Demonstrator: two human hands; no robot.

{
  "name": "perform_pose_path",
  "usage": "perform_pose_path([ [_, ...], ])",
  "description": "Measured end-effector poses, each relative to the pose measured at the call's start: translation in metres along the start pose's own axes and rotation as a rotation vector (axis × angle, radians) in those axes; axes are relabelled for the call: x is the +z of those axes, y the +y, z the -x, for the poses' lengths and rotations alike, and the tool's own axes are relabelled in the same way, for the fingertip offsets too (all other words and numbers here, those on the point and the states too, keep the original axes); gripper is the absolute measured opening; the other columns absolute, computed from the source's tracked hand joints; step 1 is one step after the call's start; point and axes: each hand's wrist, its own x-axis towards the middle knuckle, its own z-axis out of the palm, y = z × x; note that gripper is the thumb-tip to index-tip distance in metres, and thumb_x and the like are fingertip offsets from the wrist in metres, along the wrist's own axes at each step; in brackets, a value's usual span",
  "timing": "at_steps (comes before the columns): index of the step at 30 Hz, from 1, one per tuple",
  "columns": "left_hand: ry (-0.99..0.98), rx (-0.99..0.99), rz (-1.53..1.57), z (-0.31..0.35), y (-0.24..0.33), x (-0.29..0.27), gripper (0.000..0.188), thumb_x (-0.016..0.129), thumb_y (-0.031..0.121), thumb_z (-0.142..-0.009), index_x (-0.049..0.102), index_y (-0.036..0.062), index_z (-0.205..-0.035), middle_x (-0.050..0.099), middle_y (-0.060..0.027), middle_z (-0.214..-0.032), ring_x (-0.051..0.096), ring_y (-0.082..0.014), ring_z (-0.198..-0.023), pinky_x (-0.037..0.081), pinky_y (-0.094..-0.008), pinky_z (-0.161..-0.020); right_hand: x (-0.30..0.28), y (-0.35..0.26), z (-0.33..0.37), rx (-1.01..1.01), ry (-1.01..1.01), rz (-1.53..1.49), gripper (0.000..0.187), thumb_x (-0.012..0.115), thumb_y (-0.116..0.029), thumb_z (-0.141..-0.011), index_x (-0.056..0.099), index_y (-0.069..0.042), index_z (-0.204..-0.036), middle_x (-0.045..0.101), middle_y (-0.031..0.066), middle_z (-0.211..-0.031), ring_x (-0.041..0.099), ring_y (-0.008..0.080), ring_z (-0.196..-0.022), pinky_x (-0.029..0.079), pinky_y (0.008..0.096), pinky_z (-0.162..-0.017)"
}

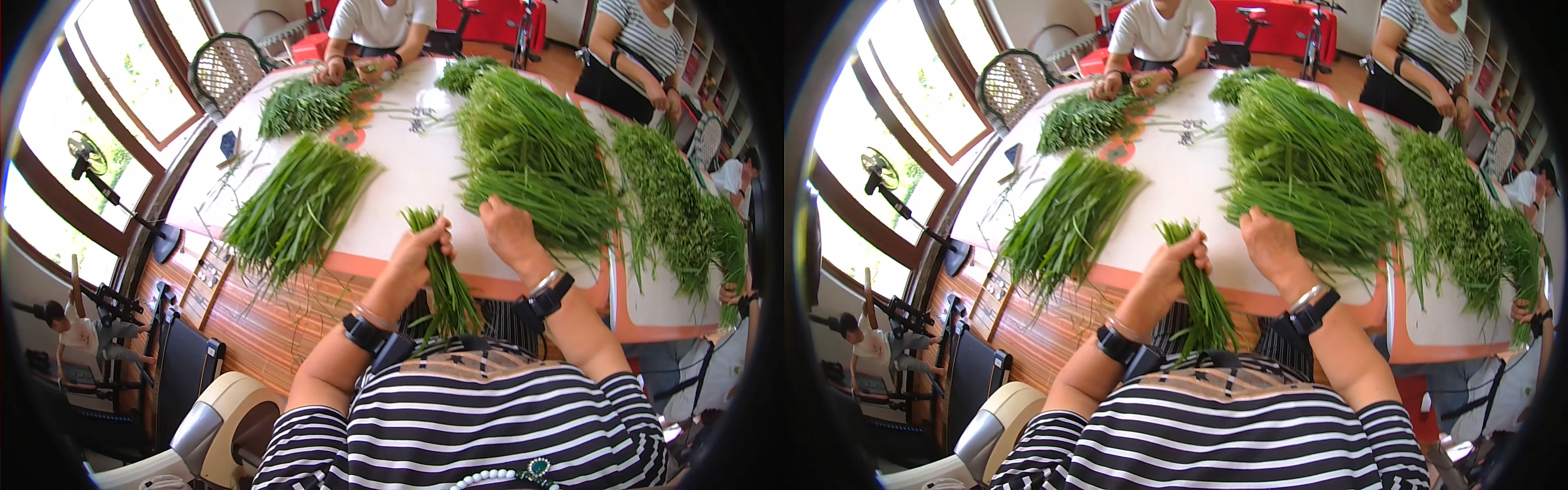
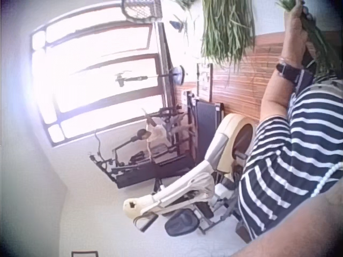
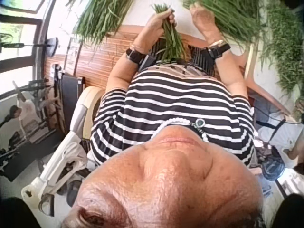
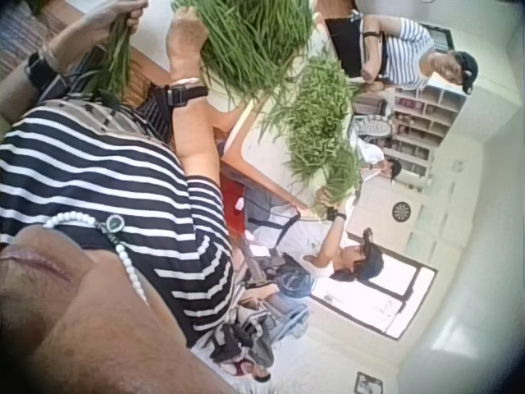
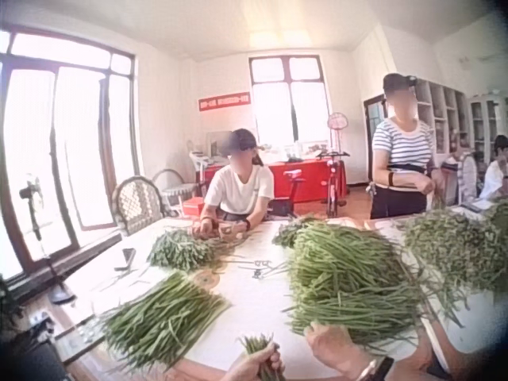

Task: The person sorts bunches of green vegetables by hand at a table, removing individual stalks and setting them into separate piles.

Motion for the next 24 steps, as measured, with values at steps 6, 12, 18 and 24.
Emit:
perform_pose_path([
  [6, -0.003, 0.027, -0.041, 0.002, -0.005, 0.017, 0.018, 0.063, 0.018, -0.094, 0.057, 0.0009, -0.098, 0.052, -0.0028, -0.068, 0.05, -0.0146, -0.058, 0.048, -0.031, -0.058, -0.014, -0.006, 0.001, 0.047, 0.056, -0.126, 0.002, 0.056, -0.005, -0.081, 0.057, -0.003, -0.08, 0.06, 0.0144, -0.085, 0.063, 0.0342, -0.075, 0.052, 0.0425, -0.061],
  [12, 0.018, 0.104, -0.052, -0.003, -0.012, 0.041, 0.018, 0.067, 0.019, -0.092, 0.06, 0.003, -0.096, 0.05, -0.0016, -0.067, 0.048, -0.0141, -0.058, 0.046, -0.0304, -0.057, -0.04, -0.017, -0.003, 0.114, 0.22, -0.66, 0.007, 0.062, -0.006, -0.083, 0.056, -0.002, -0.084, 0.058, 0.0157, -0.085, 0.058, 0.037, -0.074, 0.047, 0.0443, -0.065],
  [18, -0.017, 0.13, -0.065, -0.013, -0.032, 0.037, 0.012, 0.068, 0.014, -0.09, 0.063, 0.0033, -0.089, 0.056, -0.0016, -0.07, 0.051, -0.0128, -0.059, 0.045, -0.0279, -0.057, -0.043, -0.03, 0.014, 0.072, 0.335, -0.536, 0.006, 0.062, -0.001, -0.082, 0.057, 0.0, -0.084, 0.057, 0.0143, -0.082, 0.058, 0.0345, -0.072, 0.047, 0.0403, -0.063],
  [24, 0.149, 0.088, -0.165, 0.005, -0.011, 0.016, 0.024, 0.068, 0.024, -0.091, 0.065, 0.001, -0.097, 0.062, -0.0056, -0.081, 0.061, -0.0157, -0.072, 0.054, -0.0289, -0.065, -0.034, 0.006, 0.012, 0.131, 0.209, -0.679, 0.006, 0.064, -0.006, -0.083, 0.06, -0.004, -0.085, 0.059, 0.0116, -0.085, 0.061, 0.0326, -0.074, 0.049, 0.04, -0.064],
])
